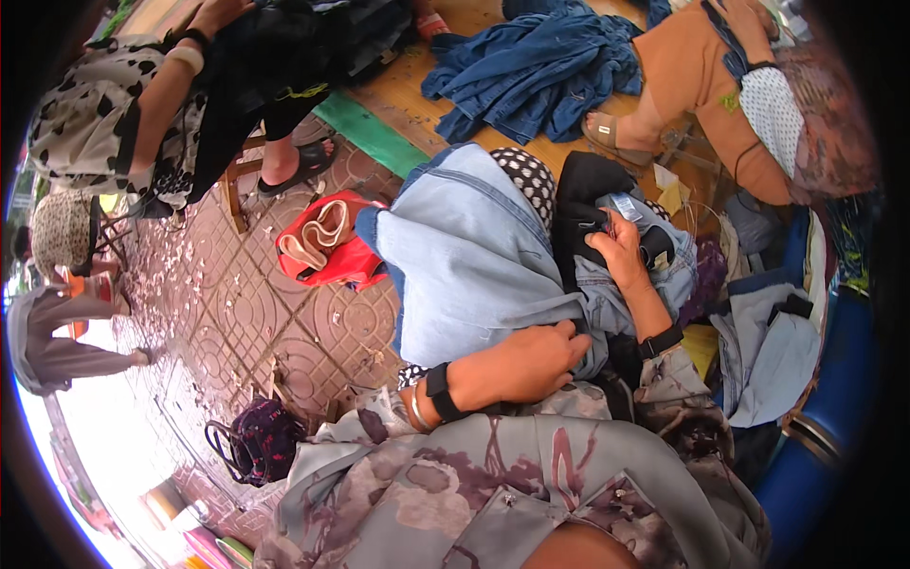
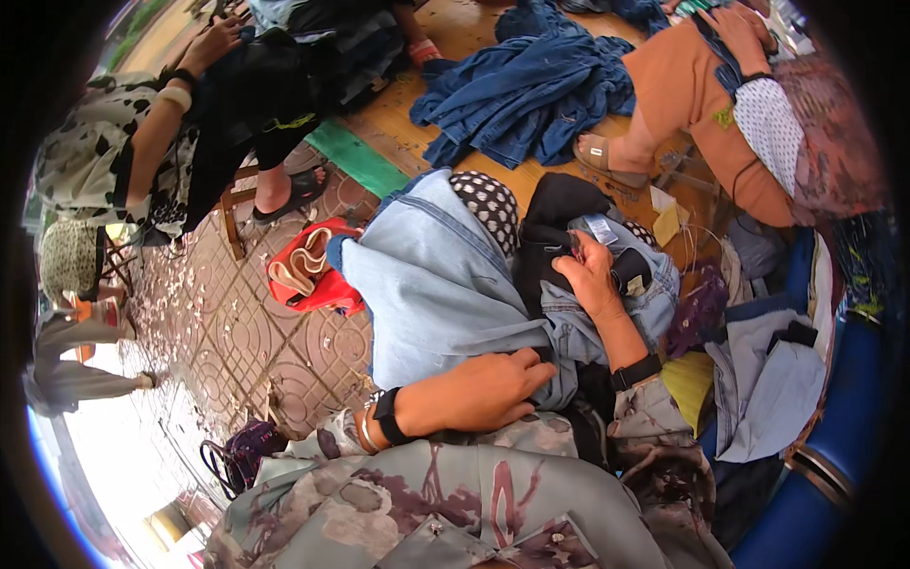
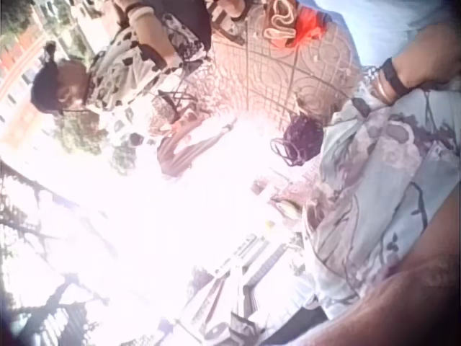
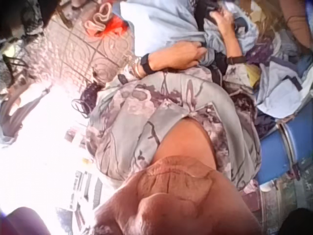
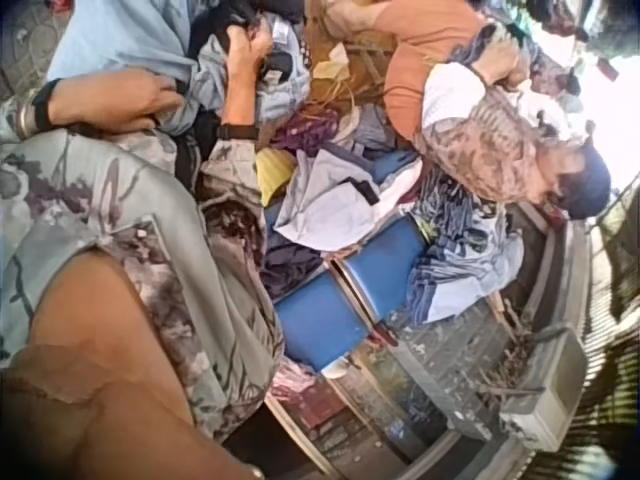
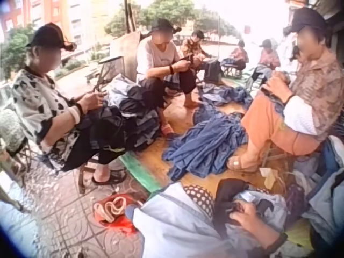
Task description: The person uses small shears to trim loose threads from the waistband and pockets of denim jeans before turning them over to reach different sides. They then pick up a second pair of jeans from a pile and continue trimming threads from the leg hems and seams.
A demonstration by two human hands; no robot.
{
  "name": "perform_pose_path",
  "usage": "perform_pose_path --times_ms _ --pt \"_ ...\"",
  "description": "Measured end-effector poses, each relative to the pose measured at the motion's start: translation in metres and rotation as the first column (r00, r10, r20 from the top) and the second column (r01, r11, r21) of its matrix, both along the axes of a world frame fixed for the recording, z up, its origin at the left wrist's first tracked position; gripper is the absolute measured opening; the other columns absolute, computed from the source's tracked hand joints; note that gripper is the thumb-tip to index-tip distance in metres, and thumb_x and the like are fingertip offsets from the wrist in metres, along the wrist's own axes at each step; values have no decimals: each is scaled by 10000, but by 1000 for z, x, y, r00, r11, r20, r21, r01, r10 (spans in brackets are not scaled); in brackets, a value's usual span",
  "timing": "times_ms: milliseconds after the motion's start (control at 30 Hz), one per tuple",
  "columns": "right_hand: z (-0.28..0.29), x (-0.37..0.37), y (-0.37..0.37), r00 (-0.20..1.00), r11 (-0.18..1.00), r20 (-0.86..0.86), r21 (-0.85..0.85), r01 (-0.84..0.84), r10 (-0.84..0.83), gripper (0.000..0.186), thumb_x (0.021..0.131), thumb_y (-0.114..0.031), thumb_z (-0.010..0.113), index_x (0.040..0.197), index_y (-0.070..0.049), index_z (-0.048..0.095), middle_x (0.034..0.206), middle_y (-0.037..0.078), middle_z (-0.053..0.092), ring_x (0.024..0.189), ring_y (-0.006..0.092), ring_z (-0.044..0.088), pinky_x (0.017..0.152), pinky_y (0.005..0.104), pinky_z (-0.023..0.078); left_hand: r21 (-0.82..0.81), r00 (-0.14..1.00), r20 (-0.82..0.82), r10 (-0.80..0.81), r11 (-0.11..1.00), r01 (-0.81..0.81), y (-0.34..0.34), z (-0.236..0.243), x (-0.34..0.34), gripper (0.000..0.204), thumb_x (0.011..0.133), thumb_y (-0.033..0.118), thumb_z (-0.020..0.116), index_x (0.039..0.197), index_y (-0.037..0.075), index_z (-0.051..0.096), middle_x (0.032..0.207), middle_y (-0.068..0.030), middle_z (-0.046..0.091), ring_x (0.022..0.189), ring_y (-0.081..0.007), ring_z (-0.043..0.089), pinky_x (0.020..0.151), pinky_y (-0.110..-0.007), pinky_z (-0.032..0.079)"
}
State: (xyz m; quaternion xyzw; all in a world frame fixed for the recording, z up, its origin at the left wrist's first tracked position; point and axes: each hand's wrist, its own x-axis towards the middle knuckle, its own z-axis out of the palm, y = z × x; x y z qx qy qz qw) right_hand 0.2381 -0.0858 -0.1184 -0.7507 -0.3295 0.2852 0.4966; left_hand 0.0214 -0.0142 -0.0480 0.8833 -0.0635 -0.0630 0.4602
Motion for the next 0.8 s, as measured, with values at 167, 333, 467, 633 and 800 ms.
perform_pose_path --times_ms 167,333,467,633,800 --pt "-6 -11 21 986 999 -166 -35 17 -23 259 744 -164 569 937 7 595 699 2 562 661 100 506 637 252 420 -308 880 250 404 895 -323 49 30 -39 277 794 33 608 1061 -22 558 931 -149 597 810 -299 601 723 -351 494" --pt "-6 -12 23 884 968 -412 -206 145 -220 287 787 -211 528 998 -29 595 809 13 580 757 97 530 718 215 405 -228 278 167 946 311 -923 104 2 -95 283 783 65 648 1047 -2 571 969 -94 593 846 -162 587 698 -292 484" --pt "-34 -7 32 959 932 -189 -335 140 -212 339 781 -205 525 1040 10 565 910 73 581 860 169 526 821 249 387 -372 94 -12 995 83 -924 143 -44 -104 401 836 235 650 1153 19 533 1047 -46 588 856 -142 573 730 -291 470" --pt "-32 -11 41 980 951 -145 -297 86 -134 338 782 -172 520 1050 28 571 935 81 583 888 177 515 849 259 380 -691 411 -710 572 -453 -563 164 -79 -82 353 849 472 609 981 144 625 917 -7 631 838 -160 598 803 -356 479" --pt "-16 -26 28 997 997 -19 1 78 -78 292 862 -104 439 1070 31 594 894 47 621 830 123 542 773 247 423 -720 490 -671 557 -330 -611 164 -81 -69 221 850 173 632 1033 52 608 987 -58 634 926 -165 606 846 -308 487"
